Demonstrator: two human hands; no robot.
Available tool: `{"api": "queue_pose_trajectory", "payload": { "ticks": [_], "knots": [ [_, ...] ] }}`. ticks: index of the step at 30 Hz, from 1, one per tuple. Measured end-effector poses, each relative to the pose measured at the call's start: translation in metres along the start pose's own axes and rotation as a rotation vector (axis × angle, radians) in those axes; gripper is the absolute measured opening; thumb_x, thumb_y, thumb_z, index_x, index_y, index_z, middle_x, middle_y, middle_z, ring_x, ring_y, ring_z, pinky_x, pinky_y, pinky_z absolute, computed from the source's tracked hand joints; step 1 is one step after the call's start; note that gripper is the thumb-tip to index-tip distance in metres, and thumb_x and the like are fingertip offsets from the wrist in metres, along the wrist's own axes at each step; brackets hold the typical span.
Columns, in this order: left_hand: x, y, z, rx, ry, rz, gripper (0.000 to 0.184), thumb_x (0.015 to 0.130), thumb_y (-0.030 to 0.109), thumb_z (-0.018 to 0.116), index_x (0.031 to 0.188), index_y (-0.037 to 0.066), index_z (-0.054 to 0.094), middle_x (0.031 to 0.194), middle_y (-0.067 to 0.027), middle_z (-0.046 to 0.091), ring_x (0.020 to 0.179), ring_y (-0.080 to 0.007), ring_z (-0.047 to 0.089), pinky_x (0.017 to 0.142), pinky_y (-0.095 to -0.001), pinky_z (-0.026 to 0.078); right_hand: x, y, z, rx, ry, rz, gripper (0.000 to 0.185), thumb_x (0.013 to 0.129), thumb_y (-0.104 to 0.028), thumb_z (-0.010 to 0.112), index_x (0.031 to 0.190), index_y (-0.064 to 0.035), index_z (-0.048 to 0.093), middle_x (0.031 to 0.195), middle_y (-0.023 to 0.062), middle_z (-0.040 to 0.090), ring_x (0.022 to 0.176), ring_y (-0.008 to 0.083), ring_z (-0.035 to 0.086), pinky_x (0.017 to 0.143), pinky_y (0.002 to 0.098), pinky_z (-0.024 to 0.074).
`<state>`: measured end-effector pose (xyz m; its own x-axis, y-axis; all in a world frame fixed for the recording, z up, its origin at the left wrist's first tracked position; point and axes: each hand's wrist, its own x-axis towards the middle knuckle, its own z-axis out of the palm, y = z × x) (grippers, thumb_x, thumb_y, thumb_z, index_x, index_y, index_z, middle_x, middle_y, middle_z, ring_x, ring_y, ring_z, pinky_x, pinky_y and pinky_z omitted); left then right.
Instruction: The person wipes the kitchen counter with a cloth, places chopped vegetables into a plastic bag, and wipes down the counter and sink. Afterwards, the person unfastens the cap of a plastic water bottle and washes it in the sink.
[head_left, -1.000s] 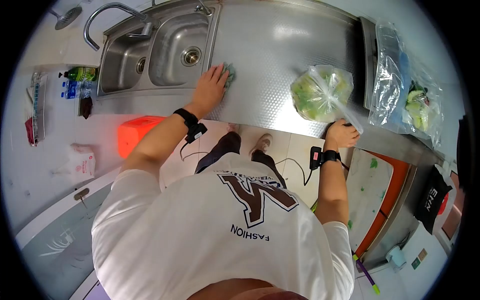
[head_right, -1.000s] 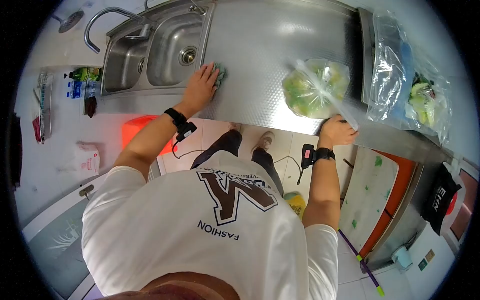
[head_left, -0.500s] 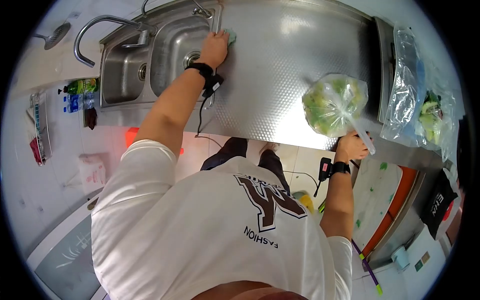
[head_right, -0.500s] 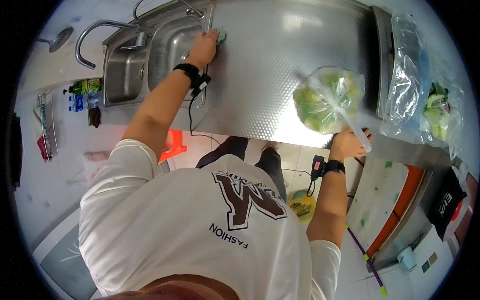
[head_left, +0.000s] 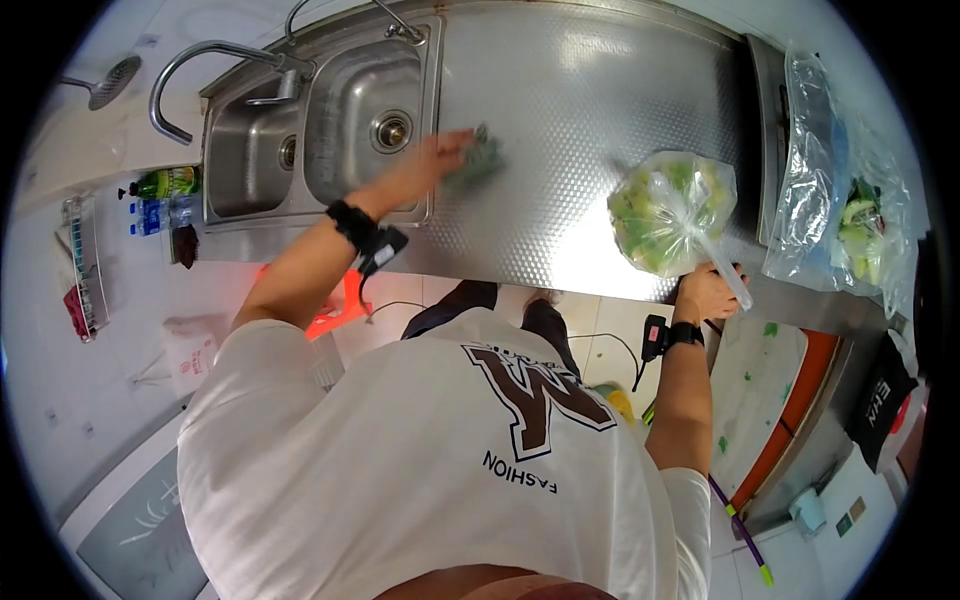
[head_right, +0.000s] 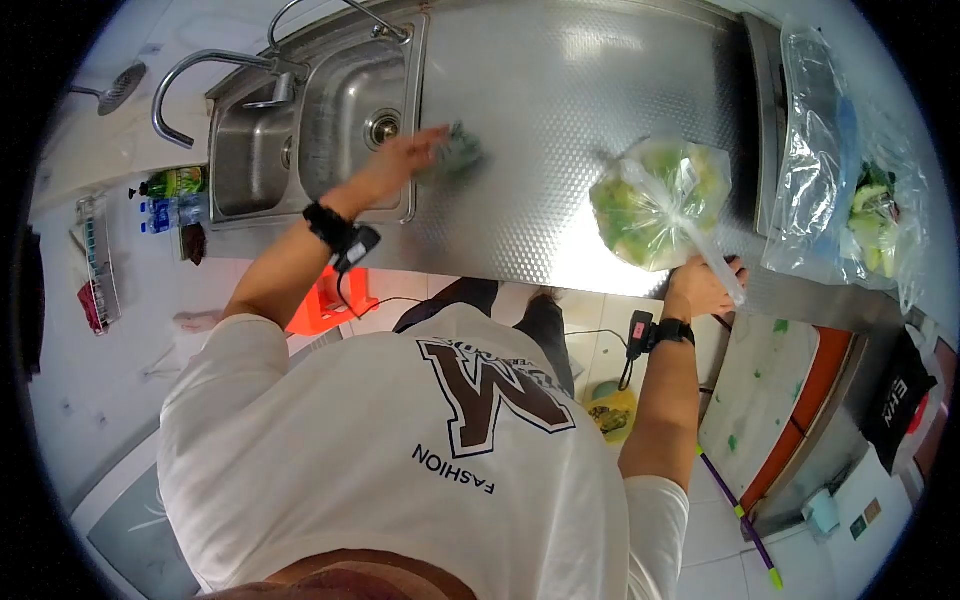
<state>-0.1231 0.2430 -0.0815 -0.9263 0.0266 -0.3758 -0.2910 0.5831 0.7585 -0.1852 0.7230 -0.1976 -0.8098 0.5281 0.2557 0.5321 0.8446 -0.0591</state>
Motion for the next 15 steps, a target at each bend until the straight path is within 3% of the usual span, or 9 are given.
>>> {"api": "queue_pose_trajectory", "payload": {
  "ticks": [2, 4, 7, 14, 15],
  "knots": [
    [0.021, 0.011, -0.02, -0.079, 0.035, -0.03, 0.032, 0.102, 0.017, 0.044, 0.129, 0.005, 0.057, 0.129, -0.0116, 0.062, 0.116, -0.0214, 0.06, 0.097, -0.0329, 0.048, -0.001, 0.003, 0.0, 0.003, -0.001, 0.002, 0.057, 0.084, -0.04, 0.062, 0.134, -0.0124, 0.053, 0.146, 0.0123, 0.047, 0.131, 0.0364, 0.044, 0.104, 0.0534, 0.0341],
    [0.042, 0.01, -0.03, -1.004, 0.051, -0.222, 0.035, 0.105, 0.021, 0.039, 0.133, 0.004, 0.052, 0.129, -0.0088, 0.061, 0.119, -0.0203, 0.059, 0.099, -0.0321, 0.047, 0.0, 0.001, 0.001, -0.007, 0.025, -0.013, 0.057, 0.083, -0.038, 0.063, 0.133, -0.0111, 0.054, 0.145, 0.0139, 0.047, 0.131, 0.0366, 0.044, 0.104, 0.0535, 0.0342],
    [0.048, 0.016, -0.028, -1.265, -0.027, -0.233, 0.037, 0.106, 0.022, 0.038, 0.136, 0.003, 0.048, 0.129, -0.0077, 0.06, 0.117, -0.019, 0.059, 0.1, -0.0315, 0.046, -0.002, 0.003, -0.002, 0.026, 0.035, -0.052, 0.056, 0.083, -0.037, 0.063, 0.131, -0.0096, 0.055, 0.144, 0.0155, 0.048, 0.13, 0.0366, 0.044, 0.104, 0.0535, 0.0342],
    [0.033, 0.02, -0.05, -1.273, -0.155, -0.006, 0.035, 0.102, 0.022, 0.048, 0.132, 0.004, 0.052, 0.127, -0.0064, 0.061, 0.112, -0.0207, 0.061, 0.098, -0.0332, 0.047, 0.0, 0.004, 0.0, 0.034, 0.018, -0.016, 0.058, 0.081, -0.036, 0.065, 0.132, -0.0088, 0.056, 0.145, 0.0163, 0.048, 0.132, 0.0383, 0.042, 0.105, 0.0544, 0.0334],
    [0.036, -0.005, -0.068, -0.865, 0.032, -0.028, 0.034, 0.101, 0.023, 0.051, 0.129, 0.003, 0.054, 0.124, -0.0057, 0.063, 0.111, -0.0207, 0.061, 0.096, -0.0332, 0.047, 0.0, 0.002, -0.002, 0.043, 0.024, -0.019, 0.059, 0.081, -0.036, 0.065, 0.132, -0.0089, 0.056, 0.145, 0.016, 0.048, 0.132, 0.0384, 0.042, 0.106, 0.0546, 0.0331]
  ]
}}
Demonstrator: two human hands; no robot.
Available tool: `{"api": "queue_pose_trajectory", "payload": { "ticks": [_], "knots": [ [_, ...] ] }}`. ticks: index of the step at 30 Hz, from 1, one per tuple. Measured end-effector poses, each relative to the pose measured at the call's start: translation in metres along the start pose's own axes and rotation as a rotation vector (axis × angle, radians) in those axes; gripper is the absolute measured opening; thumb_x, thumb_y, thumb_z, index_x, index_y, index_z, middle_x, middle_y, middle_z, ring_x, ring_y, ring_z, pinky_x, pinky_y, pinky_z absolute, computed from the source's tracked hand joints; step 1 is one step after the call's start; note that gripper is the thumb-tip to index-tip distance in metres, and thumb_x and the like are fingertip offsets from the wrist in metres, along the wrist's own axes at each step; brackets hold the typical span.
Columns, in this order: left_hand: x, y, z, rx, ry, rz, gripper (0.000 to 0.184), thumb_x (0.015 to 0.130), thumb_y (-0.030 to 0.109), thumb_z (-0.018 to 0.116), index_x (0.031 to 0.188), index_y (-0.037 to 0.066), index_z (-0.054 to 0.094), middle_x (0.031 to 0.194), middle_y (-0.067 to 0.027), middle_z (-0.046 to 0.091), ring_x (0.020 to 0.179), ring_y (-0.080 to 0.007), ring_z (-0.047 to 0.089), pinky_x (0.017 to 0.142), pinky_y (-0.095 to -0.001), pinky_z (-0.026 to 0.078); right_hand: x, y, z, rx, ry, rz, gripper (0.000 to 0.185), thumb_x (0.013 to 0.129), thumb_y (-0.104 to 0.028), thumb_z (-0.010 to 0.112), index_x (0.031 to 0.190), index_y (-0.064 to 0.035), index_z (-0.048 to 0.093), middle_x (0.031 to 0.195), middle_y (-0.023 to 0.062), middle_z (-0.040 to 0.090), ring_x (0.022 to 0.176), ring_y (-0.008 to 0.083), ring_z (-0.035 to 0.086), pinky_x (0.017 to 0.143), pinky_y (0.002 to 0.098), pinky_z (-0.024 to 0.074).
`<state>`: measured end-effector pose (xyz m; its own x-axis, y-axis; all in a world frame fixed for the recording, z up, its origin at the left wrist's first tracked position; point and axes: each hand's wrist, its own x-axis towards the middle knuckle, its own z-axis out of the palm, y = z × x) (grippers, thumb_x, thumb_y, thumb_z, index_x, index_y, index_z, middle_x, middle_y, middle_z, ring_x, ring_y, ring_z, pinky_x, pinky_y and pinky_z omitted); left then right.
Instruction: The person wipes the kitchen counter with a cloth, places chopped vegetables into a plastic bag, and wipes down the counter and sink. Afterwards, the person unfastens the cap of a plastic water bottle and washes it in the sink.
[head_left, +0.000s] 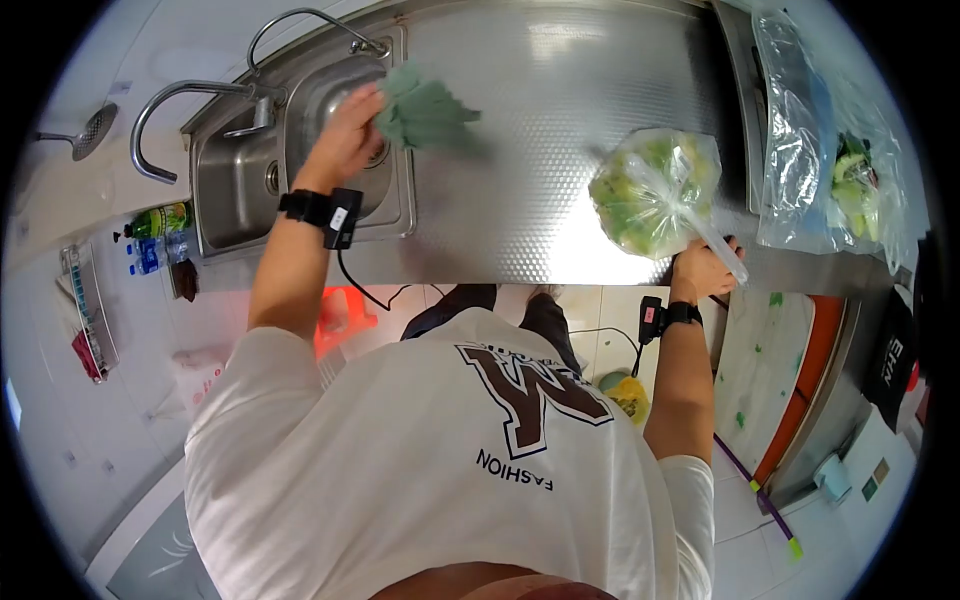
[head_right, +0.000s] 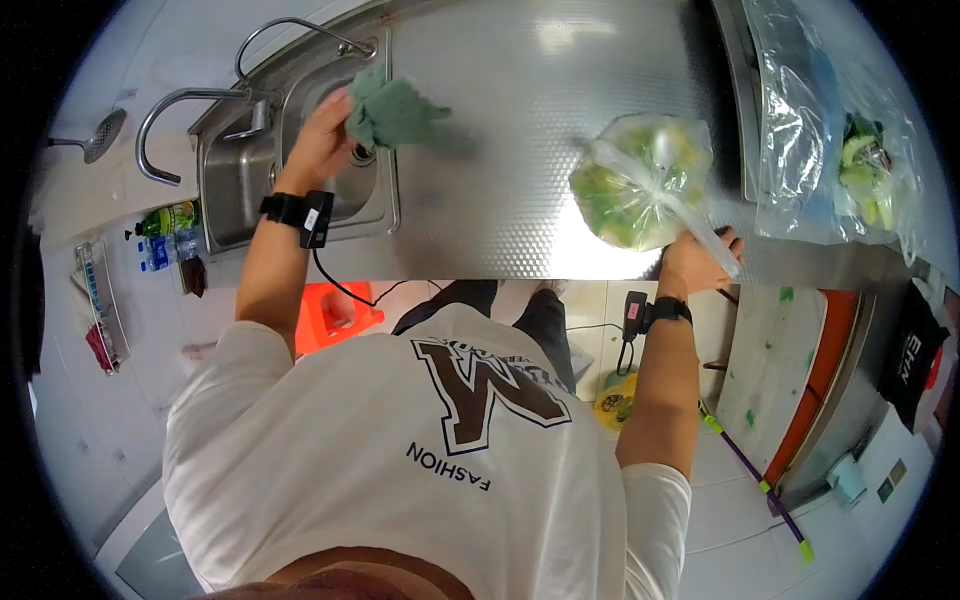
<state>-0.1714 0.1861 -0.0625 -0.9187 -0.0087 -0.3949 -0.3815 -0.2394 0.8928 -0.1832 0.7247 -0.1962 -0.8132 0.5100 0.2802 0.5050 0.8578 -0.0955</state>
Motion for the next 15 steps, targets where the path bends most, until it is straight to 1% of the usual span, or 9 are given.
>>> {"api": "queue_pose_trajectory", "payload": {
  "ticks": [1, 2, 7, 8, 10, 11, 12, 14, 15],
  "knots": [
    [-0.001, -0.004, -0.025, 0.409, 0.173, 0.065, 0.033, 0.1, 0.024, 0.054, 0.126, 0.003, 0.057, 0.121, -0.005, 0.065, 0.11, -0.0207, 0.061, 0.095, -0.0333, 0.047, -0.001, 0.0, -0.001, 0.011, 0.003, -0.005, 0.06, 0.08, -0.035, 0.065, 0.133, -0.009, 0.056, 0.145, 0.0157, 0.047, 0.132, 0.0386, 0.042, 0.106, 0.0548, 0.0328],
    [-0.009, -0.008, -0.042, 0.414, 0.172, 0.066, 0.033, 0.1, 0.024, 0.054, 0.126, 0.003, 0.057, 0.121, -0.005, 0.065, 0.11, -0.0207, 0.061, 0.095, -0.0333, 0.047, -0.002, 0.0, -0.001, 0.014, 0.001, 0.0, 0.06, 0.08, -0.035, 0.065, 0.133, -0.009, 0.056, 0.145, 0.0157, 0.047, 0.132, 0.0386, 0.042, 0.106, 0.0548, 0.0328],
    [-0.033, -0.025, -0.098, 0.311, 0.602, -0.077, 0.025, 0.1, 0.026, 0.054, 0.112, 0.005, 0.06, 0.107, -0.0061, 0.068, 0.093, -0.0217, 0.066, 0.084, -0.0365, 0.052, -0.001, -0.003, -0.007, 0.01, -0.025, 0.003, 0.061, 0.079, -0.036, 0.064, 0.133, -0.0096, 0.055, 0.146, 0.0155, 0.047, 0.132, 0.0382, 0.042, 0.107, 0.0539, 0.0324],
    [-0.04, -0.031, -0.101, 0.307, 0.613, -0.084, 0.025, 0.1, 0.026, 0.054, 0.112, 0.005, 0.06, 0.107, -0.0061, 0.068, 0.093, -0.0217, 0.066, 0.084, -0.0365, 0.052, -0.004, -0.002, -0.007, 0.01, -0.032, -0.01, 0.061, 0.079, -0.036, 0.064, 0.133, -0.0096, 0.055, 0.146, 0.0155, 0.047, 0.132, 0.0382, 0.042, 0.107, 0.0539, 0.0324],
    [-0.049, -0.023, -0.09, -0.274, 0.427, -0.055, 0.026, 0.103, 0.027, 0.046, 0.111, 0.005, 0.058, 0.106, -0.0075, 0.068, 0.094, -0.0221, 0.066, 0.085, -0.0389, 0.053, -0.001, -0.004, -0.004, -0.046, 0.005, -0.016, 0.059, 0.079, -0.036, 0.064, 0.132, -0.0098, 0.056, 0.145, 0.016, 0.048, 0.131, 0.0376, 0.043, 0.106, 0.0537, 0.0335],
    [-0.044, -0.045, -0.135, -0.514, -0.135, -0.002, 0.035, 0.106, 0.028, 0.037, 0.122, 0.003, 0.054, 0.116, -0.012, 0.067, 0.107, -0.0252, 0.064, 0.089, -0.0396, 0.053, 0.0, -0.003, -0.003, -0.036, 0.011, -0.017, 0.056, 0.08, -0.036, 0.063, 0.13, -0.0097, 0.057, 0.143, 0.0164, 0.049, 0.13, 0.0368, 0.045, 0.103, 0.0538, 0.0349],
    [-0.048, -0.037, -0.118, -0.513, -0.13, 0.002, 0.035, 0.106, 0.028, 0.037, 0.122, 0.003, 0.054, 0.116, -0.012, 0.067, 0.107, -0.0252, 0.064, 0.089, -0.0396, 0.053, 0.0, -0.002, 0.0, -0.031, 0.011, -0.021, 0.056, 0.08, -0.036, 0.063, 0.13, -0.0097, 0.057, 0.143, 0.0164, 0.049, 0.13, 0.0368, 0.045, 0.103, 0.0538, 0.0349],
    [-0.057, -0.011, -0.049, -0.382, 0.318, -0.021, 0.043, 0.107, 0.03, 0.031, 0.133, 0.001, 0.048, 0.127, -0.0169, 0.062, 0.115, -0.0276, 0.061, 0.089, -0.0391, 0.053, -0.001, 0.0, 0.003, -0.034, 0.059, -0.04, 0.055, 0.081, -0.037, 0.062, 0.129, -0.0095, 0.057, 0.142, 0.0165, 0.05, 0.128, 0.036, 0.047, 0.102, 0.053, 0.0358],
    [-0.058, -0.005, -0.035, -0.383, 0.32, -0.019, 0.043, 0.107, 0.03, 0.031, 0.133, 0.001, 0.048, 0.127, -0.0169, 0.062, 0.115, -0.0276, 0.061, 0.089, -0.0391, 0.053, -0.001, 0.0, 0.002, -0.033, 0.059, -0.043, 0.055, 0.081, -0.037, 0.062, 0.129, -0.0095, 0.057, 0.142, 0.0165, 0.05, 0.128, 0.036, 0.047, 0.102, 0.053, 0.0358]
  ]
}}
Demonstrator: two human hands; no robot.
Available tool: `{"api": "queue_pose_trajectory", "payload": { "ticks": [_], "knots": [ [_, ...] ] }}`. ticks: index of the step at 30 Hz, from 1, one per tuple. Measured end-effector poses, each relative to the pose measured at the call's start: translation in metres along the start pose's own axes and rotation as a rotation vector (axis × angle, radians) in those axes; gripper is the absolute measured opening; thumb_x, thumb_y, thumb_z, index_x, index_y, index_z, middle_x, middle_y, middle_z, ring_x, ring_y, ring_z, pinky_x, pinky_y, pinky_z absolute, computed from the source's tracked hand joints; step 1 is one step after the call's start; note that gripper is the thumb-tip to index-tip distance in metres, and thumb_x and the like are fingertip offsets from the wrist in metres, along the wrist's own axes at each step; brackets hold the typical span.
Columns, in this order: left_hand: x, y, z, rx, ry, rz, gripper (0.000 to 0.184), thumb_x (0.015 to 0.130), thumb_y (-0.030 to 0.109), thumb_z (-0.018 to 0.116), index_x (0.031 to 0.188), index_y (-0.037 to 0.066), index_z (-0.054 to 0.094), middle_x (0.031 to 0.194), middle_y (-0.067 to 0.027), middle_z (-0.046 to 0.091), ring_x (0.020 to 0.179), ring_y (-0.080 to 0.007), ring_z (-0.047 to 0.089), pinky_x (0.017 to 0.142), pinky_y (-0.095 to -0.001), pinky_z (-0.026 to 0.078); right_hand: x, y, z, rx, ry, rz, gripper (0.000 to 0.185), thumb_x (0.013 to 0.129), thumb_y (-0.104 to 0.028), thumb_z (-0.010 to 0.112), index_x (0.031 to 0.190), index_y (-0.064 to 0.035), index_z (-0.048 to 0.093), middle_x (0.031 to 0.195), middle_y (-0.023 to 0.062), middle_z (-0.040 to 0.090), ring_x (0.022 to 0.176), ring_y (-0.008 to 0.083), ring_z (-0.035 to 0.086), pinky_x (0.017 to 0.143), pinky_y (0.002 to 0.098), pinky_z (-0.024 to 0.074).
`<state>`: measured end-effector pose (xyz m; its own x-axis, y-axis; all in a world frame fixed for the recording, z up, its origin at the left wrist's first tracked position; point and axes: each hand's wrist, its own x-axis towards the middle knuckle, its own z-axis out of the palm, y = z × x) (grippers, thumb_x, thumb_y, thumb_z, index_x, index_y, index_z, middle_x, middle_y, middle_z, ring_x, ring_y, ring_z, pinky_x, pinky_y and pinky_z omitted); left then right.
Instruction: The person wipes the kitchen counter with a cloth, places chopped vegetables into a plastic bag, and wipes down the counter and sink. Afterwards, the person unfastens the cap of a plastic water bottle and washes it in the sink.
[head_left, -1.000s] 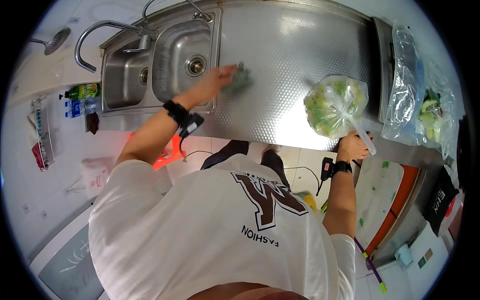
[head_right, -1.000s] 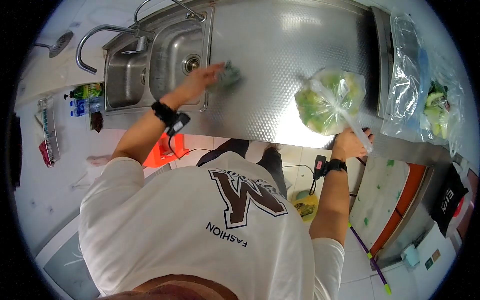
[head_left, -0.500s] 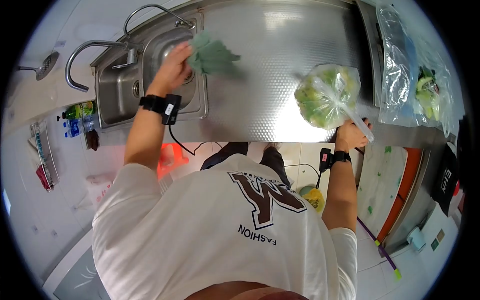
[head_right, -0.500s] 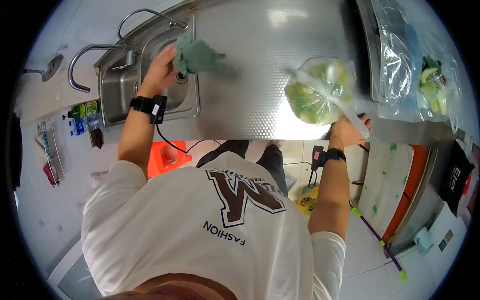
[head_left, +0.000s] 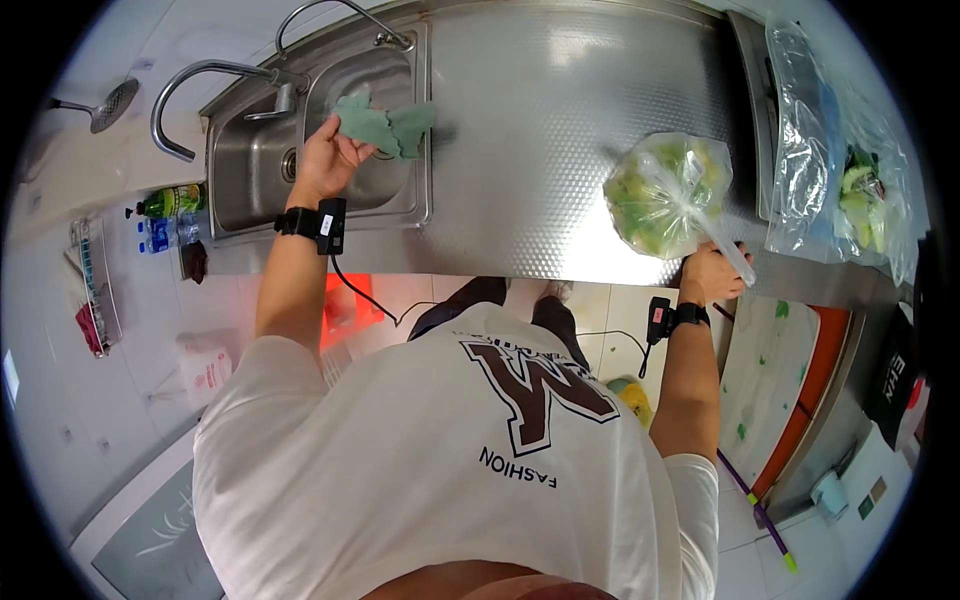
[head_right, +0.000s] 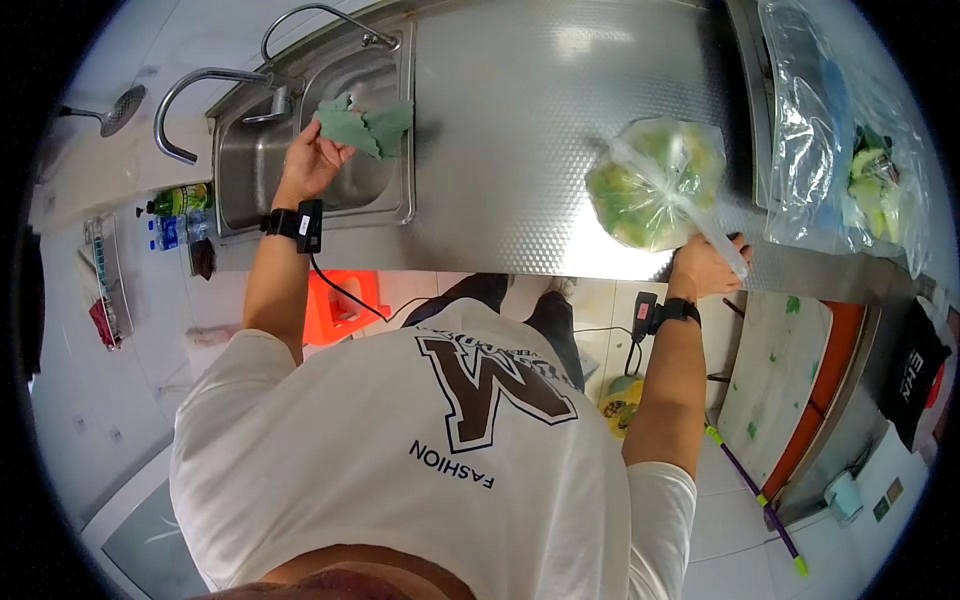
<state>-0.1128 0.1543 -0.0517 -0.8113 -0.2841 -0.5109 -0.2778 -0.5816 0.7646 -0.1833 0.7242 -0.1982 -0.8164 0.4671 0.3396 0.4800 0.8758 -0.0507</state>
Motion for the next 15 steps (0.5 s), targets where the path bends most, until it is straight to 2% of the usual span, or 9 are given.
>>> {"api": "queue_pose_trajectory", "payload": {
  "ticks": [3, 5, 6, 8, 9, 11, 12, 13, 15],
  "knots": [
    [-0.005, -0.001, 0.017, 0.016, 0.01, -0.018, 0.048, 0.108, 0.032, 0.027, 0.139, 0.0, 0.045, 0.136, -0.0184, 0.056, 0.118, -0.0291, 0.059, 0.09, -0.0393, 0.052, 0.0, -0.001, -0.002, 0.009, -0.013, 0.01, 0.056, 0.082, -0.038, 0.062, 0.13, -0.0094, 0.057, 0.142, 0.016, 0.05, 0.128, 0.0362, 0.046, 0.102, 0.0526, 0.0353],
    [-0.002, -0.004, 0.021, 0.038, -0.122, -0.059, 0.045, 0.106, 0.031, 0.036, 0.141, 0.003, 0.043, 0.137, -0.0162, 0.056, 0.126, -0.0286, 0.054, 0.105, -0.043, 0.044, 0.0, 0.0, 0.0, 0.032, -0.018, 0.022, 0.057, 0.081, -0.037, 0.063, 0.13, -0.0089, 0.057, 0.142, 0.0166, 0.05, 0.128, 0.0371, 0.046, 0.104, 0.053, 0.0339],
    [-0.003, -0.004, 0.03, 0.037, -0.128, -0.063, 0.045, 0.106, 0.031, 0.036, 0.141, 0.003, 0.043, 0.137, -0.0162, 0.056, 0.126, -0.0286, 0.054, 0.105, -0.043, 0.044, 0.0, 0.0, 0.001, 0.027, -0.015, 0.026, 0.057, 0.081, -0.037, 0.063, 0.13, -0.0089, 0.057, 0.142, 0.0166, 0.05, 0.128, 0.0371, 0.046, 0.104, 0.053, 0.0339],
    [-0.008, -0.006, 0.062, 0.091, 0.012, -0.043, 0.048, 0.105, 0.031, 0.044, 0.146, 0.005, 0.039, 0.146, -0.0173, 0.046, 0.132, -0.0295, 0.048, 0.107, -0.0421, 0.042, 0.0, -0.001, -0.001, 0.018, -0.032, 0.025, 0.058, 0.08, -0.036, 0.064, 0.13, -0.0082, 0.057, 0.142, 0.0165, 0.05, 0.129, 0.0379, 0.045, 0.107, 0.0535, 0.0321],
    [-0.008, -0.016, 0.074, 0.09, -0.002, -0.053, 0.048, 0.105, 0.031, 0.044, 0.146, 0.005, 0.039, 0.146, -0.0173, 0.046, 0.132, -0.0295, 0.048, 0.107, -0.0421, 0.042, -0.001, -0.001, -0.002, 0.005, -0.025, 0.035, 0.058, 0.08, -0.036, 0.064, 0.13, -0.0082, 0.057, 0.142, 0.0165, 0.05, 0.129, 0.0379, 0.045, 0.107, 0.0535, 0.0321],
    [-0.004, -0.033, 0.096, 0.532, 0.064, 0.23, 0.058, 0.101, 0.029, 0.054, 0.151, 0.009, 0.032, 0.155, -0.0175, 0.032, 0.137, -0.031, 0.04, 0.109, -0.0421, 0.04, -0.001, -0.002, -0.005, 0.064, -0.015, 0.033, 0.059, 0.078, -0.036, 0.065, 0.129, -0.0077, 0.058, 0.141, 0.0167, 0.051, 0.129, 0.0381, 0.044, 0.108, 0.0532, 0.0314],
    [0.019, -0.047, 0.066, 0.785, -0.178, 0.149, 0.068, 0.098, 0.028, 0.058, 0.155, 0.013, 0.024, 0.159, -0.0185, 0.02, 0.143, -0.0345, 0.03, 0.113, -0.0453, 0.034, 0.0, -0.002, -0.005, 0.062, -0.044, 0.048, 0.06, 0.077, -0.037, 0.067, 0.129, -0.0077, 0.058, 0.141, 0.0161, 0.052, 0.13, 0.0381, 0.044, 0.108, 0.0524, 0.0316],
    [0.033, -0.069, 0.059, 0.787, -0.195, 0.146, 0.068, 0.098, 0.028, 0.058, 0.155, 0.013, 0.024, 0.159, -0.0185, 0.02, 0.143, -0.0345, 0.03, 0.113, -0.0453, 0.034, 0.001, -0.002, -0.005, 0.054, -0.04, 0.062, 0.06, 0.077, -0.037, 0.067, 0.129, -0.0077, 0.058, 0.141, 0.0161, 0.052, 0.13, 0.0381, 0.044, 0.108, 0.0524, 0.0316],
    [0.053, -0.105, 0.055, 1.716, -0.55, 0.468, 0.07, 0.095, 0.025, 0.059, 0.155, 0.014, 0.023, 0.16, -0.0202, 0.018, 0.145, -0.0408, 0.022, 0.114, -0.0542, 0.028, -0.001, -0.003, -0.005, 0.073, -0.035, 0.052, 0.061, 0.077, -0.038, 0.068, 0.129, -0.0078, 0.058, 0.141, 0.0169, 0.052, 0.13, 0.0384, 0.044, 0.108, 0.0519, 0.0322]
  ]
}}
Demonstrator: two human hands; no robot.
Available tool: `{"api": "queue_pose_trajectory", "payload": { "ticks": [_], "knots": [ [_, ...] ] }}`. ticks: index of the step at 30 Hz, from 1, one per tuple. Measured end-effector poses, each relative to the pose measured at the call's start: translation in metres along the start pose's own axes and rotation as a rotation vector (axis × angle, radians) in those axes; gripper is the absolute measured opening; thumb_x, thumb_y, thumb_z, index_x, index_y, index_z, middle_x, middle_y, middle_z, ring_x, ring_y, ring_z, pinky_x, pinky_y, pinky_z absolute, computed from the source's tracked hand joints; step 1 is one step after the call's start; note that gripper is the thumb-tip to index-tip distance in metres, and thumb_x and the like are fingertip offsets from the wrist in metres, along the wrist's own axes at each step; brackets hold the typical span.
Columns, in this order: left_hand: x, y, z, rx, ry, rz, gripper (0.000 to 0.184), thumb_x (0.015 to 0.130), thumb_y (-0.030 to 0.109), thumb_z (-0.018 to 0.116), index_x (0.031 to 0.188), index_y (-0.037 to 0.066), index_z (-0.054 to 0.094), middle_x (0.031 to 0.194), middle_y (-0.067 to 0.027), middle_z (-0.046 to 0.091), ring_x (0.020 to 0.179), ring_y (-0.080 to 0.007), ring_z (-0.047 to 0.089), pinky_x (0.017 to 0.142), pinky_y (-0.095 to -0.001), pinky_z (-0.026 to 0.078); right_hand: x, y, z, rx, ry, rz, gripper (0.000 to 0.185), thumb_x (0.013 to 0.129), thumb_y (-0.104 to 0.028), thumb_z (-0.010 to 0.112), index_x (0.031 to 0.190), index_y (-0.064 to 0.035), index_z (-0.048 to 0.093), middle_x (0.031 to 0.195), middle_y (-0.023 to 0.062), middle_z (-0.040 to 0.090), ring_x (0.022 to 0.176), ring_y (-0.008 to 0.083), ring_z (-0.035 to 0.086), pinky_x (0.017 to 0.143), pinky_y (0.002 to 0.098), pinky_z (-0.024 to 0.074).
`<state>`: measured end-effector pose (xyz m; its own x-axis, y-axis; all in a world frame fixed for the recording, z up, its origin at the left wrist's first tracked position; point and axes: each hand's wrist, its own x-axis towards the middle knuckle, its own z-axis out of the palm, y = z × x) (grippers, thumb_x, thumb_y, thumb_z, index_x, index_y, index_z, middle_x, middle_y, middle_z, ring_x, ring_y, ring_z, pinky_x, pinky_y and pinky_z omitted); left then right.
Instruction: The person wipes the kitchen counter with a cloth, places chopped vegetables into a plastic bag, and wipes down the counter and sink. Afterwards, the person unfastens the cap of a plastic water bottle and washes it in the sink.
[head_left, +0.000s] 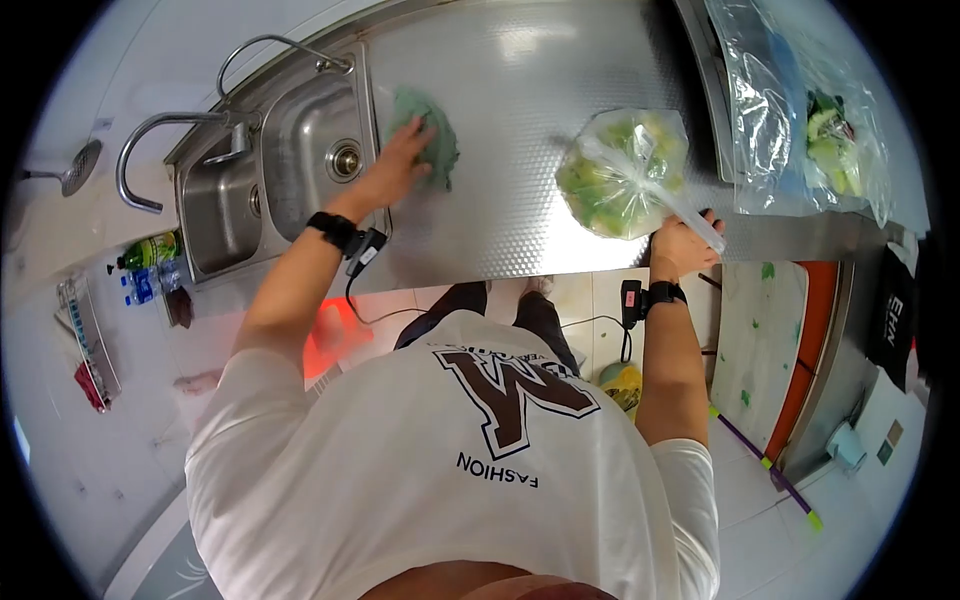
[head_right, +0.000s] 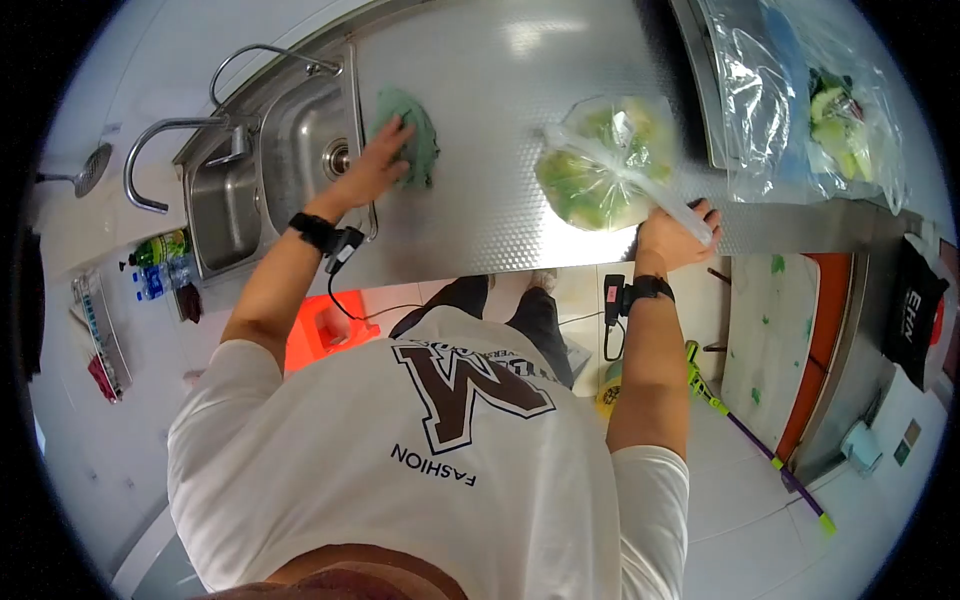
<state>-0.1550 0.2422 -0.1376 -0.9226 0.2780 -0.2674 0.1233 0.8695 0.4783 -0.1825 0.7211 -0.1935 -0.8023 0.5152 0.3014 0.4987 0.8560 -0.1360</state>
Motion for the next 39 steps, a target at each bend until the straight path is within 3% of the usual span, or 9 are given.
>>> {"api": "queue_pose_trajectory", "payload": {
  "ticks": [3, 13, 18, 22, 26, 30, 32, 34, 39],
  "knots": [
    [0.033, -0.004, 0.026, 0.337, -0.017, -0.054, 0.074, 0.092, 0.024, 0.062, 0.155, 0.015, 0.023, 0.161, -0.0211, 0.013, 0.147, -0.0445, 0.014, 0.116, -0.0569, 0.022, 0.0, -0.002, -0.001, -0.023, -0.003, 0.005, 0.06, 0.078, -0.038, 0.067, 0.13, -0.0083, 0.058, 0.142, 0.0175, 0.05, 0.131, 0.0389, 0.042, 0.108, 0.0526, 0.0309],
    [0.199, -0.01, -0.019, 0.227, 0.141, -0.414, 0.071, 0.096, 0.051, 0.05, 0.156, 0.025, 0.022, 0.163, -0.0178, 0.008, 0.148, -0.0462, 0.006, 0.113, -0.0667, 0.012, 0.0, 0.001, 0.003, 0.028, 0.047, -0.053, 0.052, 0.084, -0.027, 0.059, 0.131, -0.0049, 0.054, 0.14, 0.021, 0.049, 0.129, 0.0437, 0.04, 0.107, 0.0562, 0.0313],
    [0.197, 0.049, 0.008, 0.505, -0.019, 0.02, 0.068, 0.095, 0.048, 0.05, 0.154, 0.025, 0.026, 0.164, -0.0136, 0.01, 0.149, -0.0443, 0.004, 0.114, -0.0668, 0.011, 0.0, -0.001, 0.0, 0.022, 0.05, -0.067, 0.053, 0.084, -0.026, 0.058, 0.131, -0.0037, 0.052, 0.14, 0.0218, 0.048, 0.129, 0.0439, 0.04, 0.107, 0.0573, 0.0308],
    [0.096, 0.09, 0.043, 0.499, -0.208, 0.47, 0.067, 0.092, 0.036, 0.059, 0.152, 0.027, 0.031, 0.162, -0.0129, 0.015, 0.148, -0.0422, 0.011, 0.115, -0.0665, 0.01, 0.001, -0.004, -0.003, 0.038, 0.031, -0.047, 0.053, 0.084, -0.026, 0.057, 0.132, -0.0041, 0.051, 0.14, 0.0212, 0.047, 0.13, 0.0433, 0.038, 0.109, 0.0567, 0.0283],
    [0.046, 0.087, 0.028, 0.355, -0.451, 0.673, 0.062, 0.092, 0.035, 0.059, 0.149, 0.024, 0.037, 0.161, -0.0128, 0.018, 0.148, -0.0397, 0.014, 0.116, -0.0636, 0.011, 0.0, -0.001, 0.0, 0.03, 0.009, -0.047, 0.054, 0.084, -0.025, 0.057, 0.134, -0.0056, 0.049, 0.143, 0.0194, 0.045, 0.132, 0.0421, 0.036, 0.111, 0.056, 0.0252],
    [0.128, 0.052, 0.001, 0.753, -0.238, 0.259, 0.053, 0.094, 0.038, 0.056, 0.143, 0.022, 0.045, 0.16, -0.015, 0.021, 0.148, -0.0404, 0.014, 0.116, -0.0628, 0.011, -0.001, -0.003, -0.002, 0.019, -0.014, -0.033, 0.053, 0.085, -0.026, 0.057, 0.134, -0.0056, 0.049, 0.144, 0.0189, 0.043, 0.133, 0.0417, 0.035, 0.112, 0.0559, 0.0245],
    [0.191, 0.01, -0.002, 0.565, 0.005, 0.128, 0.052, 0.097, 0.042, 0.052, 0.144, 0.021, 0.044, 0.159, -0.017, 0.021, 0.148, -0.0415, 0.012, 0.115, -0.0637, 0.012, 0.0, -0.003, -0.001, 0.005, 0.013, -0.048, 0.053, 0.085, -0.026, 0.057, 0.134, -0.0056, 0.05, 0.143, 0.0197, 0.045, 0.132, 0.0421, 0.037, 0.111, 0.0564, 0.0263],
    [0.241, 0.027, -0.021, 0.567, -0.014, -0.078, 0.054, 0.099, 0.047, 0.043, 0.147, 0.021, 0.04, 0.16, -0.0173, 0.017, 0.148, -0.0422, 0.009, 0.115, -0.0648, 0.012, 0.003, 0.001, 0.003, -0.004, 0.016, -0.065, 0.053, 0.085, -0.026, 0.057, 0.133, -0.0055, 0.05, 0.142, 0.02, 0.045, 0.132, 0.0426, 0.037, 0.11, 0.0565, 0.0274],
    [0.293, 0.068, 0.004, 0.509, 0.049, 0.048, 0.059, 0.097, 0.051, 0.04, 0.151, 0.028, 0.033, 0.162, -0.0115, 0.016, 0.149, -0.0395, 0.011, 0.115, -0.0628, 0.014, 0.001, -0.002, -0.003, -0.017, -0.048, -0.05, 0.054, 0.089, -0.027, 0.057, 0.139, -0.0069, 0.05, 0.146, 0.0196, 0.044, 0.135, 0.0424, 0.035, 0.112, 0.0543, 0.0269]
  ]
}}
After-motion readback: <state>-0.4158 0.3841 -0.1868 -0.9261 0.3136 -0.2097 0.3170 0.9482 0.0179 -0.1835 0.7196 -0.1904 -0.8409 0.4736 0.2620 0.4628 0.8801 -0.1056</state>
